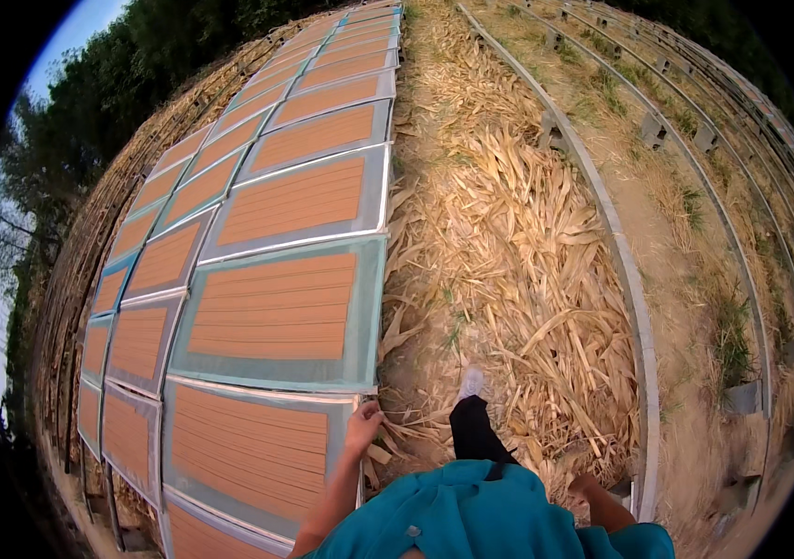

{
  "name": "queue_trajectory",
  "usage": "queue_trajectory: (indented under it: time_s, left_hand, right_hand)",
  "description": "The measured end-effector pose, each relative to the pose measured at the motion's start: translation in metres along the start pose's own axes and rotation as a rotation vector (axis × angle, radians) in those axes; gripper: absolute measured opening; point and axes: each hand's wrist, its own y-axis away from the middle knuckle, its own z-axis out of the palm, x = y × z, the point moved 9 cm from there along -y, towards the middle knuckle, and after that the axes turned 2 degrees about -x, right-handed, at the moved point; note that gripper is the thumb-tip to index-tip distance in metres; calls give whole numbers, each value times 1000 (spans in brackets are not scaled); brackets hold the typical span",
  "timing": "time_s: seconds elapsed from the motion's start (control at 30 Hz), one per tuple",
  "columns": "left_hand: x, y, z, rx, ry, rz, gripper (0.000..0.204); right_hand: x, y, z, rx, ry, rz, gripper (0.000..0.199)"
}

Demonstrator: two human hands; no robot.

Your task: The person arranges thin wooden slats onto large mesh drying trays in an outdoor drying yard. They carry the trays, place them on a metal rack, and use a wheelbarrow to transport additional trays across the site.

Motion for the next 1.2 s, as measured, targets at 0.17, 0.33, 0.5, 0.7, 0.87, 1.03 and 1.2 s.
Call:
queue_trajectory:
  time_s: [0.17,0.33,0.5,0.7,0.87,1.03,1.2]
  left_hand:
    - [-18,-104,-42,240,102,-289,44]
    - [-91,-118,-35,113,228,-890,33]
    - [-65,-227,-12,-529,-955,-326,33]
    - [24,-490,-18,-476,-986,-262,33]
    - [304,-757,16,97,253,-527,36]
    - [578,-953,81,-140,143,49,36]
    - [680,-1124,107,-169,-133,209,35]
  right_hand:
    - [-92,-14,-189,133,-76,57,20]
    - [-269,-15,-463,640,-91,-457,22]
    - [-435,44,-666,786,-235,-742,27]
    - [-509,-24,-827,663,7,-536,32]
    - [-449,-74,-891,566,-71,-297,46]
    - [-421,-141,-912,271,-338,-82,26]
    - [-460,-204,-1046,150,-173,-71,20]
